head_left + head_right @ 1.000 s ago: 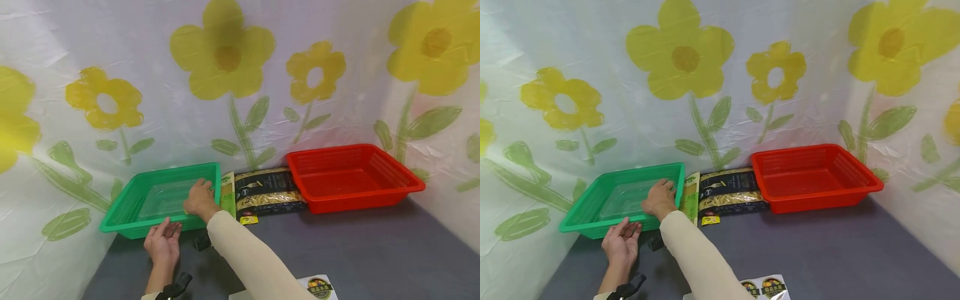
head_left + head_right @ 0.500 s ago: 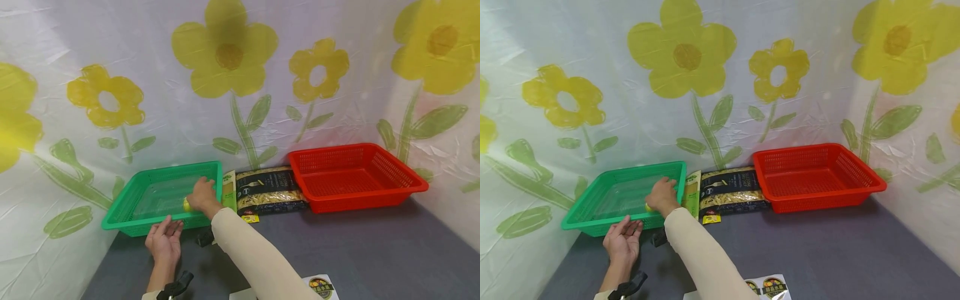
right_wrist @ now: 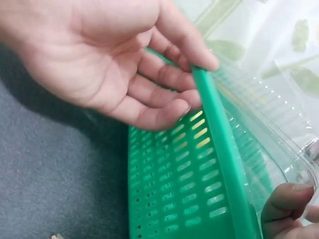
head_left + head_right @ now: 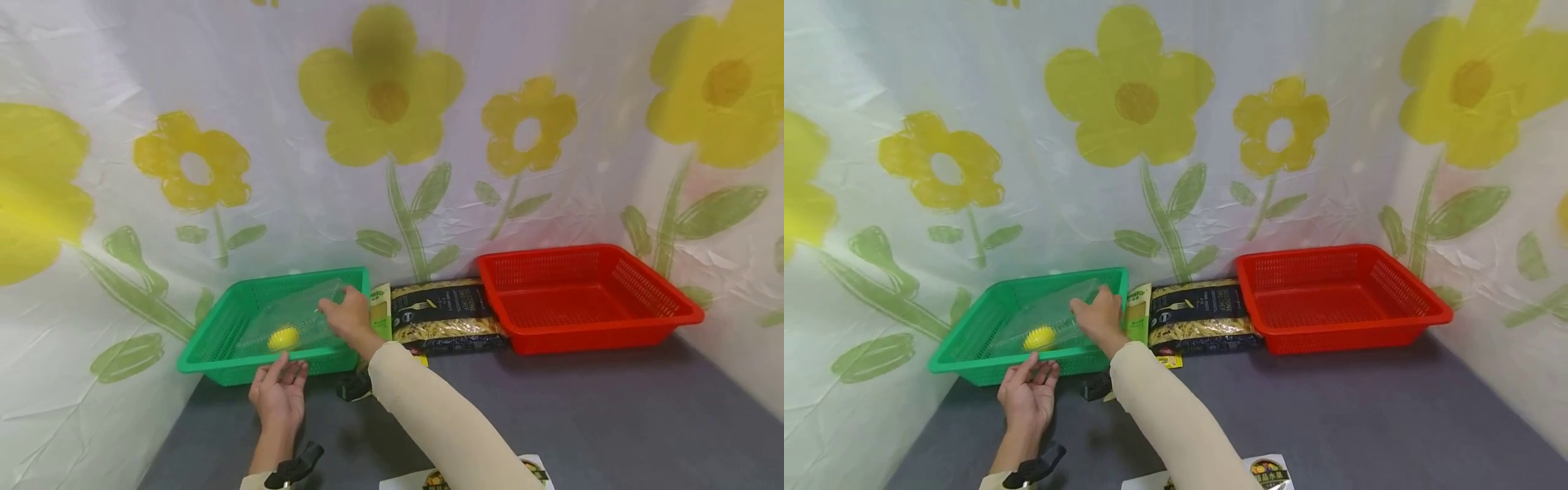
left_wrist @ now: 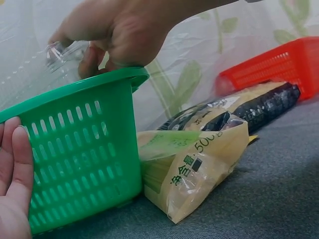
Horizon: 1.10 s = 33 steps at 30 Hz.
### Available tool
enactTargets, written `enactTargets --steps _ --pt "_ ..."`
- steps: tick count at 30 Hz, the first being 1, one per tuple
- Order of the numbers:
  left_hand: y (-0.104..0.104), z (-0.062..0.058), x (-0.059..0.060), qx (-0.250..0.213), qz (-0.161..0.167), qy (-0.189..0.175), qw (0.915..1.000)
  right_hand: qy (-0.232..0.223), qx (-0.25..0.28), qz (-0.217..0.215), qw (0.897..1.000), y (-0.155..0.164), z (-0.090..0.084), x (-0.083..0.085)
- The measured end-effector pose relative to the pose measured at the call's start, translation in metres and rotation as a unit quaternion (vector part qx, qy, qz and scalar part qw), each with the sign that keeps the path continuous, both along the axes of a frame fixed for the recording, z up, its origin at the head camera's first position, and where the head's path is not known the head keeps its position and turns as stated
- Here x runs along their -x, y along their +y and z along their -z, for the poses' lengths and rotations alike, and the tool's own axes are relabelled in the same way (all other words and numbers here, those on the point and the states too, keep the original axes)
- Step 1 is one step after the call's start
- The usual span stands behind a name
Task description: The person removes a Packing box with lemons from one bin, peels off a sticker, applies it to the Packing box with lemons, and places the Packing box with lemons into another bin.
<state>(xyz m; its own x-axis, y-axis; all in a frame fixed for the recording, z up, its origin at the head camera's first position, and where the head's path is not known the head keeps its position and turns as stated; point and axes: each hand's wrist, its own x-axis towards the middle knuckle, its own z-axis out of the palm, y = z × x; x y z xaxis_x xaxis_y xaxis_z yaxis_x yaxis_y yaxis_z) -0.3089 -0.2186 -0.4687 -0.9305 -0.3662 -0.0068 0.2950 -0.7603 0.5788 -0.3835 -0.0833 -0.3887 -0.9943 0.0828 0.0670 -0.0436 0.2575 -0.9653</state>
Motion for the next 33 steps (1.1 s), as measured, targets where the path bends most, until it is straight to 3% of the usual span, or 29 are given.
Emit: enactTargets --steps 11,18,22,33 --pt "0.0 0.002 -0.004 0.001 0.01 0.006 0.9999 -0.009 0.069 0.038 0.997 0.018 -0.004 0.0" --pt "-0.002 0.0 -0.002 0.002 0.014 0.014 0.9998 -0.001 0.141 0.014 0.99 0.033 -0.025 -0.013" --pt "0.003 0.001 -0.001 0.006 0.016 0.018 0.9997 0.008 0.157 0.005 0.988 0.047 -0.035 -0.021" --pt "0.0 0.005 -0.001 0.022 0.008 0.021 0.9995 0.02 0.199 0.009 0.98 0.083 -0.044 -0.033"
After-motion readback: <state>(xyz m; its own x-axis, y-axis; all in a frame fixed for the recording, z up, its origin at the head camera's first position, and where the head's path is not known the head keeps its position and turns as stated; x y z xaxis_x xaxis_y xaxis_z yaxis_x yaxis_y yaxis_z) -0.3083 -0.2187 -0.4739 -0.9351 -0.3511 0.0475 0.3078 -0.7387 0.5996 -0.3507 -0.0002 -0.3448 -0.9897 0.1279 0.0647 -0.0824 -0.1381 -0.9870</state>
